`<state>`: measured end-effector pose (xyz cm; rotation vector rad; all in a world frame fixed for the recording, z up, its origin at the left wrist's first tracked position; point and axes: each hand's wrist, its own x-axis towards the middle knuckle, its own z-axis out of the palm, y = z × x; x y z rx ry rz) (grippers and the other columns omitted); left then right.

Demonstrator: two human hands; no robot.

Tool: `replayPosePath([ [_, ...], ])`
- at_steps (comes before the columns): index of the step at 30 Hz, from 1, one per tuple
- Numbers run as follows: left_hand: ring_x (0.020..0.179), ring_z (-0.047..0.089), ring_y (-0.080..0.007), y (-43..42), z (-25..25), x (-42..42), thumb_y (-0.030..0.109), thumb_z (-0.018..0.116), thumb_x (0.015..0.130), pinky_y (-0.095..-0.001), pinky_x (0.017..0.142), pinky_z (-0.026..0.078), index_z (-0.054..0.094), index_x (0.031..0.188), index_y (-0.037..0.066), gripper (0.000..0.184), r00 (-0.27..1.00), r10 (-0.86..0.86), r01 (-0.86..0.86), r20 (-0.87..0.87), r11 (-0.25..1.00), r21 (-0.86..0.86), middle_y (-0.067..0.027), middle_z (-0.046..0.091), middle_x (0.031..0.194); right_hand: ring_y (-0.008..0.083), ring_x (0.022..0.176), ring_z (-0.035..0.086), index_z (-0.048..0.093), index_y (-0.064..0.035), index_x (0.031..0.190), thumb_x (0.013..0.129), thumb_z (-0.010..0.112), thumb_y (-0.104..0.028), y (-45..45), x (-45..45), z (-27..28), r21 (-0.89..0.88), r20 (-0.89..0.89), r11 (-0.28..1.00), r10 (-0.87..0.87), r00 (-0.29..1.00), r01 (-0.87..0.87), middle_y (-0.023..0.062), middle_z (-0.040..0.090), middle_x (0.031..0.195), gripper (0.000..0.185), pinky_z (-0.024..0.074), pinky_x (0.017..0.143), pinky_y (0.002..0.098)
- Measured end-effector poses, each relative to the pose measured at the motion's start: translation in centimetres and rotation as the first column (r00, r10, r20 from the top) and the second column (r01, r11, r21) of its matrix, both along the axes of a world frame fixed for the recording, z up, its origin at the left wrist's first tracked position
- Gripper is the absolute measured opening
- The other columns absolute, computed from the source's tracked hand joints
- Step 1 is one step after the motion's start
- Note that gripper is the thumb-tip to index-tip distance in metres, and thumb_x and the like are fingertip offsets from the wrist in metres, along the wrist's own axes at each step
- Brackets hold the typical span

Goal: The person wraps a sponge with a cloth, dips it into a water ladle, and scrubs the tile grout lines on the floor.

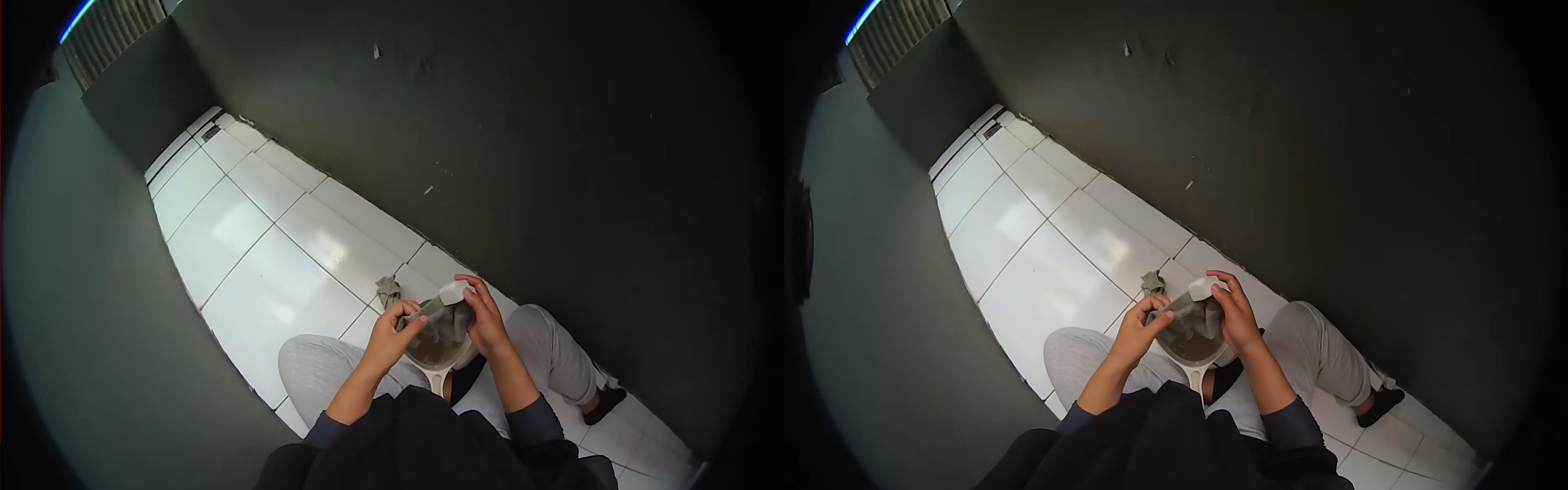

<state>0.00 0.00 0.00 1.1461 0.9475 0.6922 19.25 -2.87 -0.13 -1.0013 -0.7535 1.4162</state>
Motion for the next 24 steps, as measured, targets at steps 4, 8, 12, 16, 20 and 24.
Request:
replayPosePath([
  [4, 0.106, 0.052, -0.0126, 0.9, 0.1, 0.3, 0.009, 0.057, 0.092, -0.0272, 0.093, 0.039, 0.05, 0.09, 0.006, 0.008, 0.969, 0.041, -0.046, 0.242, 0.999, 0.013, -0.0096, 0.059, 0.122, 0.0112, 0.104, 0.053, 0.05, -0.0122, 0.127, 0.098, 0.049, -0.02, 0.9, -0.5, -0.2, -0.057, -0.039, 0.998, 0.014, 0.999, -0.016, 0.0027, 0.055, 0.108, 0.03, 0.0443, 0.09, 0.0283],
  [8, 0.092, 0.053, -0.0076, 0.6, -0.7, -0.5, 0.009, 0.057, 0.093, -0.0232, 0.081, 0.041, 0.05, 0.089, 0.006, 0.008, 0.953, 0.103, -0.069, 0.284, 0.989, -0.128, -0.0054, 0.062, 0.108, 0.0108, 0.101, 0.053, 0.053, -0.0102, 0.126, 0.097, 0.052, -0.018, 0.7, -1.9, -0.9, 0.027, 0.274, 0.996, -0.092, 0.957, 0.088, 0.0028, 0.056, 0.108, 0.03, 0.0433, 0.089, 0.0265],
  [12, 0.075, 0.048, -0.0028, 0.2, -0.2, 0.5, 0.011, 0.057, 0.092, -0.0189, 0.067, 0.038, 0.051, 0.087, 0.007, 0.009, 0.946, 0.135, -0.098, 0.295, 0.986, -0.137, 0.0014, 0.058, 0.085, 0.0126, 0.098, 0.056, 0.059, -0.0062, 0.12, 0.093, 0.059, -0.015, 0.6, 0.0, -0.7, 0.163, 0.569, 0.976, -0.21, 0.795, 0.141, 0.004, 0.058, 0.11, 0.028, 0.0463, 0.085, 0.0268],
  [16, 0.07, 0.046, -0.0022, 0.0, 0.1, 0.5, 0.011, 0.057, 0.093, -0.0189, 0.064, 0.036, 0.051, 0.087, 0.008, 0.008, 0.942, 0.154, -0.112, 0.299, 0.982, -0.152, 0.0037, 0.054, 0.077, 0.0135, 0.097, 0.058, 0.062, -0.0057, 0.117, 0.091, 0.063, -0.016, 0.4, -0.1, 0.0, 0.15, 0.556, 0.983, -0.175, 0.812, 0.109, 0.0043, 0.059, 0.111, 0.028, 0.0485, 0.083, 0.0261],
  [20, 0.069, 0.044, -0.0019, 0.0, -0.1, 0.6, 0.011, 0.056, 0.092, -0.0192, 0.063, 0.034, 0.051, 0.086, 0.008, 0.009, 0.931, 0.168, -0.121, 0.325, 0.979, -0.162, 0.0049, 0.051, 0.076, 0.0138, 0.099, 0.058, 0.058, -0.0074, 0.12, 0.091, 0.063, -0.015, 0.5, 0.4, -0.8, 0.015, 0.323, 0.992, -0.12, 0.939, 0.121, 0.0037, 0.059, 0.113, 0.031, 0.0486, 0.086, 0.0278],
  [24, 0.069, 0.042, -0.002, 0.0, -0.1, 0.4, 0.01, 0.055, 0.092, -0.019, 0.063, 0.033, 0.05, 0.085, 0.008, 0.009, 0.91, 0.198, -0.113, 0.363, 0.963, -0.244, 0.0057, 0.048, 0.074, 0.0136, 0.1, 0.057, 0.055, -0.0109, 0.121, 0.093, 0.058, -0.016, 0.3, 1.3, -0.7, -0.212, -0.105, 0.97, -0.14, 0.985, 0.115, 0.002, 0.057, 0.113, 0.028, 0.0488, 0.086, 0.0342],
])
